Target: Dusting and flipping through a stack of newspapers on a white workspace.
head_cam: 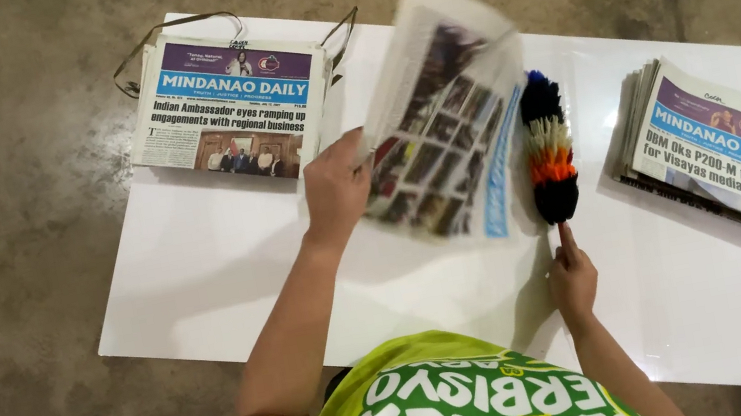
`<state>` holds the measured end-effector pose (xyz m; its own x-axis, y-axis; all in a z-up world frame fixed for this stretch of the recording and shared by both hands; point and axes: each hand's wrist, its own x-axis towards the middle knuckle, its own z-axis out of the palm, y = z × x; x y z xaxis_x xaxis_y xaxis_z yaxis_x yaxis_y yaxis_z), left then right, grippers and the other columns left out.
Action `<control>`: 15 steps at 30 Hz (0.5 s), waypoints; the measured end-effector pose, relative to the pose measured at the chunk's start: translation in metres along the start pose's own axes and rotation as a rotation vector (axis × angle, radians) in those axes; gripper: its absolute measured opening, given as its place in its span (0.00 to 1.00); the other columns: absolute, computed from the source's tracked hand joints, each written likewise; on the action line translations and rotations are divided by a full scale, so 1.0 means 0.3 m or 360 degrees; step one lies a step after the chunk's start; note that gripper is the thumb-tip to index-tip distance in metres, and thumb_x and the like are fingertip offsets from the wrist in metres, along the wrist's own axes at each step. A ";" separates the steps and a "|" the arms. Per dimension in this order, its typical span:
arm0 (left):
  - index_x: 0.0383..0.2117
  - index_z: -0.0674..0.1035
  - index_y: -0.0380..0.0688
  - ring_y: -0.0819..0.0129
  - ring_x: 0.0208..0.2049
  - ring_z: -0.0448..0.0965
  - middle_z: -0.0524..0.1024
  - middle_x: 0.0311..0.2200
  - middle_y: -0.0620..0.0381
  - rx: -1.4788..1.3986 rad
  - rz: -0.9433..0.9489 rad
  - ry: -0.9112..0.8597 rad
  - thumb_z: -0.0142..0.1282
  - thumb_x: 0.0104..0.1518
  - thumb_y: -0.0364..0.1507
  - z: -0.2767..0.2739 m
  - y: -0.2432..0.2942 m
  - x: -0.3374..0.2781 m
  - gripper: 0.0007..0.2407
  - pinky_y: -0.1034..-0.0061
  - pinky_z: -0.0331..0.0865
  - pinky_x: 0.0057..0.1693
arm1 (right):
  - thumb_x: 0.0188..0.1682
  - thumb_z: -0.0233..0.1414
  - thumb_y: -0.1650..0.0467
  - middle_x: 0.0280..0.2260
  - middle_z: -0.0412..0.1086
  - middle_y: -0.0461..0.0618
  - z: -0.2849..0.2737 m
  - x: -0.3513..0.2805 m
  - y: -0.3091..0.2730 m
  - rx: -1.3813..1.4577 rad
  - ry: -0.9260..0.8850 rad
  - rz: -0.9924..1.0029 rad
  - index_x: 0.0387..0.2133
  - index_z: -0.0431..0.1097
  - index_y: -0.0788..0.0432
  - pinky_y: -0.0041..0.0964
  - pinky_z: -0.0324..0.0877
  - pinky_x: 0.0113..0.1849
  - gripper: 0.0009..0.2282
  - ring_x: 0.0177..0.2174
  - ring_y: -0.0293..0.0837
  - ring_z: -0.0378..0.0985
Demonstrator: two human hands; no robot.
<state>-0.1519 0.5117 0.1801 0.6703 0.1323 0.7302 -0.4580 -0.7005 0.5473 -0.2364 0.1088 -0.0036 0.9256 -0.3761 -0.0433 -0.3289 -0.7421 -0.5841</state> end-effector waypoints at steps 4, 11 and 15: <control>0.40 0.83 0.35 0.48 0.39 0.85 0.82 0.39 0.43 -0.0379 0.0593 0.0116 0.58 0.55 0.16 -0.027 0.108 0.055 0.08 0.64 0.82 0.43 | 0.51 0.46 0.71 0.42 0.73 0.55 -0.009 -0.026 -0.023 0.0159 0.0061 -0.0021 0.67 0.61 0.34 0.50 0.69 0.50 0.28 0.47 0.58 0.76; 0.40 0.83 0.46 0.57 0.47 0.81 0.83 0.40 0.55 -0.0186 0.0753 -0.0424 0.50 0.65 0.27 0.155 -0.023 -0.298 0.07 0.64 0.75 0.53 | 0.57 0.48 0.71 0.30 0.72 0.49 0.069 0.055 0.143 0.0555 0.0293 0.0183 0.54 0.71 0.42 0.38 0.69 0.29 0.14 0.25 0.44 0.74; 0.39 0.83 0.45 0.55 0.48 0.80 0.83 0.40 0.52 -0.0003 0.0656 -0.0926 0.51 0.62 0.26 0.252 -0.186 -0.649 0.07 0.61 0.73 0.54 | 0.60 0.42 0.71 0.20 0.62 0.42 0.065 -0.001 0.064 0.1146 0.0468 0.0333 0.64 0.63 0.40 0.24 0.56 0.18 0.19 0.14 0.35 0.62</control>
